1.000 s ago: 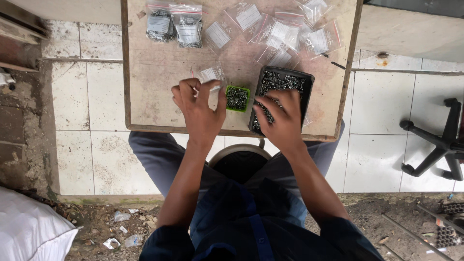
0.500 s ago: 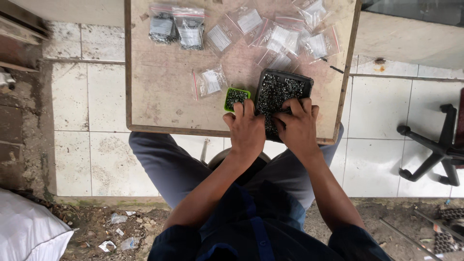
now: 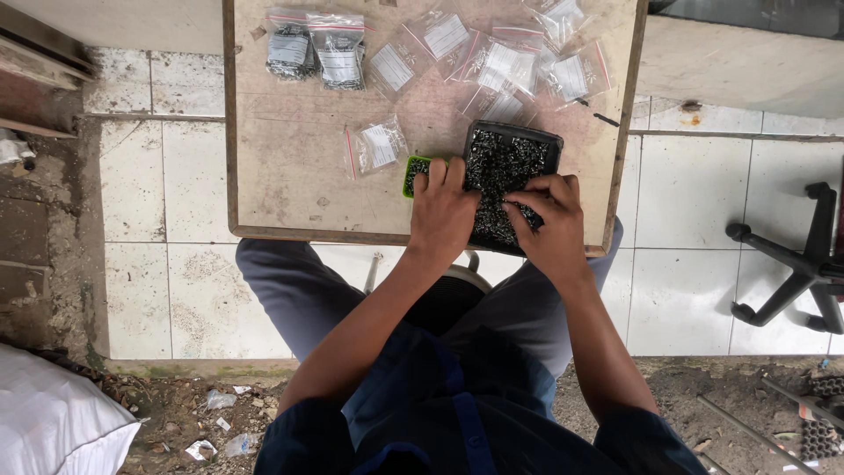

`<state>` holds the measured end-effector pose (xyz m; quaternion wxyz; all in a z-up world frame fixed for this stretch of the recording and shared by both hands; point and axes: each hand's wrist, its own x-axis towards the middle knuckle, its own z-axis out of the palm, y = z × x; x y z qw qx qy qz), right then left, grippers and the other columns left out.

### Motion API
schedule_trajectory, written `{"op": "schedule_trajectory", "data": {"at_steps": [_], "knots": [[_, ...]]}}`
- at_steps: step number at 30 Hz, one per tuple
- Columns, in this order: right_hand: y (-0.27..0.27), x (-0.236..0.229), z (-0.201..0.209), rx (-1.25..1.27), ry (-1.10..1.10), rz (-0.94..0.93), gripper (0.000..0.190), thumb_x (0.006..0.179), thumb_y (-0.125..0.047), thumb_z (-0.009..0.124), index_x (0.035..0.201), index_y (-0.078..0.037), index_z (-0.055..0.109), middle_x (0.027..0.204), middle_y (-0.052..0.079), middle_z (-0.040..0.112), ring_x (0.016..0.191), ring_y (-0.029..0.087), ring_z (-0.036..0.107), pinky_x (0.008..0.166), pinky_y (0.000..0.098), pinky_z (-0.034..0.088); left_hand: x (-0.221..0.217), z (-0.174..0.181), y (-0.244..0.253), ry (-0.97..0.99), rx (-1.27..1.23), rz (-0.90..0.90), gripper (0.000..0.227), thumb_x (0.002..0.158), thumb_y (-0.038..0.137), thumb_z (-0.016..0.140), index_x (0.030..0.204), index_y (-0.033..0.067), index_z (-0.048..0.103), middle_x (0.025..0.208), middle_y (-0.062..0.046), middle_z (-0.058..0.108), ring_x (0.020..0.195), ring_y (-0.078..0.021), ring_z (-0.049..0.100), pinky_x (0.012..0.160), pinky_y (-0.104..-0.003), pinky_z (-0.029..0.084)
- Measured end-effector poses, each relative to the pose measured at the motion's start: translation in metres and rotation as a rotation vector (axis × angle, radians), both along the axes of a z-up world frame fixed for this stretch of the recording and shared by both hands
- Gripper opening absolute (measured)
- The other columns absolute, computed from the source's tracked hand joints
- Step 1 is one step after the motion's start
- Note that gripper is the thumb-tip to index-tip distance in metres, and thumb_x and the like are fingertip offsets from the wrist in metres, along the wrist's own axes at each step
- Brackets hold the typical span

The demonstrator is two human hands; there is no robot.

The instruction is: The person sits at a low table and repeatedly picks small metal fasteners from a black tray, placing them into a small green container. After filling the green container, the person pours the fasteners into a clear plastic bag and sets it aside.

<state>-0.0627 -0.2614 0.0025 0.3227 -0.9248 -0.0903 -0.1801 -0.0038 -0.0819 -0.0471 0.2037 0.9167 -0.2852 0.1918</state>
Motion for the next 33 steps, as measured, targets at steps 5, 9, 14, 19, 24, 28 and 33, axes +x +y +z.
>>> {"op": "schedule_trajectory", "data": {"at_steps": [5, 9, 14, 19, 24, 28, 33], "knots": [[-0.004, 0.0, -0.001, 0.023, -0.008, 0.001, 0.008, 0.104, -0.007, 0.081, 0.109, -0.013, 0.078, 0.105, 0.0, 0.052, 0.1, 0.024, 0.053, 0.076, 0.0379, 0.05, 0.002, -0.001, -0.003, -0.039, 0.015, -0.02, 0.028, 0.081, 0.021, 0.088, 0.066, 0.0154, 0.065, 0.097, -0.001, 0.035, 0.09, -0.0269, 0.036, 0.071, -0.042, 0.026], [-0.002, 0.001, 0.007, 0.053, -0.01, 0.005, 0.007, 0.106, -0.007, 0.079, 0.109, -0.013, 0.077, 0.104, 0.0, 0.052, 0.098, 0.022, 0.052, 0.076, 0.0378, 0.048, 0.003, -0.006, -0.004, -0.043, 0.064, -0.01, 0.028, 0.085, 0.023, 0.089, 0.073, 0.0165, 0.064, 0.098, 0.0, 0.032, 0.091, -0.026, 0.035, 0.072, -0.043, 0.026], [0.0, 0.002, 0.012, 0.079, -0.009, -0.007, 0.006, 0.107, -0.008, 0.079, 0.11, -0.013, 0.077, 0.101, 0.0, 0.052, 0.094, 0.022, 0.05, 0.074, 0.0384, 0.048, 0.008, 0.014, 0.006, 0.238, -0.232, -0.097, 0.02, 0.093, 0.031, 0.082, 0.084, 0.0203, 0.068, 0.101, 0.007, 0.03, 0.098, -0.0242, 0.038, 0.077, -0.041, 0.035], [-0.002, 0.003, 0.007, 0.118, -0.054, 0.022, 0.01, 0.105, -0.004, 0.08, 0.111, -0.012, 0.079, 0.1, 0.001, 0.054, 0.095, 0.024, 0.054, 0.077, 0.0389, 0.049, 0.019, 0.007, 0.011, 0.46, -0.471, -0.134, 0.012, 0.096, 0.032, 0.081, 0.09, 0.0217, 0.077, 0.103, 0.002, 0.039, 0.099, -0.0291, 0.044, 0.084, -0.045, 0.043], [-0.003, 0.005, 0.007, 0.128, -0.08, 0.009, 0.011, 0.103, -0.004, 0.083, 0.111, -0.012, 0.081, 0.098, 0.002, 0.057, 0.091, 0.025, 0.055, 0.077, 0.0383, 0.051, 0.024, 0.019, 0.026, 0.723, -0.709, -0.174, 0.015, 0.101, 0.038, 0.079, 0.098, 0.0236, 0.083, 0.101, 0.002, 0.043, 0.1, -0.0235, 0.044, 0.088, -0.043, 0.043], [-0.003, 0.006, 0.007, 0.143, -0.086, 0.011, 0.013, 0.101, -0.004, 0.085, 0.111, -0.012, 0.082, 0.098, 0.002, 0.058, 0.091, 0.023, 0.055, 0.077, 0.0369, 0.051, 0.029, 0.01, 0.032, 0.772, -0.742, -0.175, 0.016, 0.099, 0.045, 0.082, 0.1, 0.029, 0.084, 0.099, 0.004, 0.044, 0.1, -0.0197, 0.044, 0.09, -0.04, 0.043], [0.0, 0.008, 0.011, 0.165, -0.093, 0.019, 0.011, 0.102, -0.004, 0.083, 0.111, -0.01, 0.081, 0.097, 0.004, 0.058, 0.09, 0.025, 0.056, 0.078, 0.0387, 0.051, 0.032, 0.017, 0.033, 0.88, -0.853, -0.159, 0.02, 0.096, 0.042, 0.086, 0.101, 0.0227, 0.086, 0.097, -0.004, 0.053, 0.092, -0.0154, 0.051, 0.081, -0.031, 0.047]]}}
